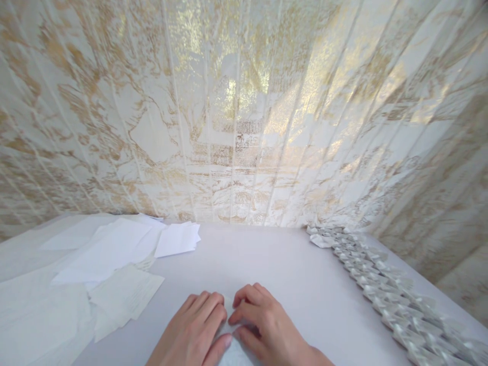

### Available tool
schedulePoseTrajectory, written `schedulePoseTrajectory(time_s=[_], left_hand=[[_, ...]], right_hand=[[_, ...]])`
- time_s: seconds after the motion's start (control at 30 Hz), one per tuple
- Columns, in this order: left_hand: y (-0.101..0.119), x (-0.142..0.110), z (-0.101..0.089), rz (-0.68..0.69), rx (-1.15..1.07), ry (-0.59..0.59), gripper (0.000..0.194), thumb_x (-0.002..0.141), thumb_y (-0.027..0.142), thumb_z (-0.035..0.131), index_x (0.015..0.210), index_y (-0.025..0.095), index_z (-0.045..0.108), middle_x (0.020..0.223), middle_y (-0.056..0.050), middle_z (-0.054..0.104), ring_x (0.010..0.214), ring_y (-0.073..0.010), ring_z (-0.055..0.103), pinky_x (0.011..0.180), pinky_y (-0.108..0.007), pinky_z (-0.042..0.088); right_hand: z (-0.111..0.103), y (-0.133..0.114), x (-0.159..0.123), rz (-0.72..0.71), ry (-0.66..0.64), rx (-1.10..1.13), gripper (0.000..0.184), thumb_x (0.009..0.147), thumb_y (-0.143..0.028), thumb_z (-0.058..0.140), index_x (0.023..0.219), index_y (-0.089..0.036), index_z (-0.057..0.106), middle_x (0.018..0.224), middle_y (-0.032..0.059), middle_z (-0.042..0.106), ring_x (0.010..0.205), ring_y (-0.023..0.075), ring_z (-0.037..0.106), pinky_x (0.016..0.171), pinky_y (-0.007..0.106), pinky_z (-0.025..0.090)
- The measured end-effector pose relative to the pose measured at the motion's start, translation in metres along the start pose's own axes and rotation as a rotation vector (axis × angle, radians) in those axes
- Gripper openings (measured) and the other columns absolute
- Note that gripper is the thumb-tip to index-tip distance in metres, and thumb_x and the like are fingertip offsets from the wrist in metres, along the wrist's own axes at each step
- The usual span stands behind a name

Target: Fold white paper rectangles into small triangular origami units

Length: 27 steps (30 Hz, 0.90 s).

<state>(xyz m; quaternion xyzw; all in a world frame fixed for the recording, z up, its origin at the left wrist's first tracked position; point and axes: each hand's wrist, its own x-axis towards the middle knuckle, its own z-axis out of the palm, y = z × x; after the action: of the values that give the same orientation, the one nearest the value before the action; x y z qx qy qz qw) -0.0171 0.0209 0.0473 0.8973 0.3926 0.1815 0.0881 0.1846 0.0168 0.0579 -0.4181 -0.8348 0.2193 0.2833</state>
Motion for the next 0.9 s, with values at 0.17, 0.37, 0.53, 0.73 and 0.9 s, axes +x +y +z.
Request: schedulePoseTrajectory(time_s=[0.17,0.37,0.53,0.73,0.9], left_hand=[[0.001,0.0,0.0,-0.085,-0.083,-0.062,0.021,0.069,0.02,0.074,0.082,0.022,0.057,0.098,-0.001,0.06,0.09,-0.0245,0.055,0.077,-0.035,0.042],[-0.001,-0.001,0.002,-0.068,-0.04,0.081,0.016,0.075,0.008,0.063,0.077,0.022,0.055,0.088,0.0,0.057,0.085,-0.0224,0.051,0.073,-0.033,0.035],[-0.005,0.001,0.001,-0.044,-0.054,0.072,0.012,0.084,0.013,0.06,0.077,0.022,0.056,0.09,0.0,0.057,0.085,-0.0224,0.05,0.072,-0.033,0.034],[-0.003,0.005,-0.008,-0.095,-0.073,-0.04,0.013,0.088,0.017,0.058,0.076,0.021,0.057,0.089,-0.002,0.058,0.086,-0.024,0.051,0.072,-0.034,0.034],[-0.004,0.006,-0.005,-0.129,-0.062,-0.026,0.014,0.087,0.016,0.056,0.075,0.021,0.056,0.09,-0.002,0.057,0.087,-0.0243,0.05,0.073,-0.035,0.035]], right_hand=[[-0.006,-0.003,0.0,-0.01,0.014,-0.029,0.019,0.076,0.0,0.068,0.079,-0.019,0.071,0.09,0.0029,0.067,0.087,0.0189,0.057,0.081,0.03,0.043],[-0.02,-0.007,0.003,0.163,-0.046,-0.048,0.022,0.071,0.0,0.07,0.08,-0.02,0.07,0.091,0.0027,0.063,0.092,0.0203,0.055,0.085,0.033,0.04],[-0.024,-0.002,0.006,0.304,-0.074,-0.021,0.018,0.07,-0.002,0.075,0.074,-0.019,0.069,0.086,0.001,0.06,0.09,0.0195,0.053,0.086,0.032,0.039],[-0.027,0.007,0.007,0.332,-0.057,-0.005,0.017,0.074,-0.008,0.078,0.067,-0.019,0.067,0.081,-0.0019,0.059,0.085,0.0173,0.053,0.089,0.034,0.038],[-0.018,0.005,0.006,0.323,0.021,-0.054,0.018,0.076,-0.013,0.079,0.069,-0.018,0.063,0.084,0.0001,0.059,0.086,0.0195,0.052,0.08,0.033,0.04]])
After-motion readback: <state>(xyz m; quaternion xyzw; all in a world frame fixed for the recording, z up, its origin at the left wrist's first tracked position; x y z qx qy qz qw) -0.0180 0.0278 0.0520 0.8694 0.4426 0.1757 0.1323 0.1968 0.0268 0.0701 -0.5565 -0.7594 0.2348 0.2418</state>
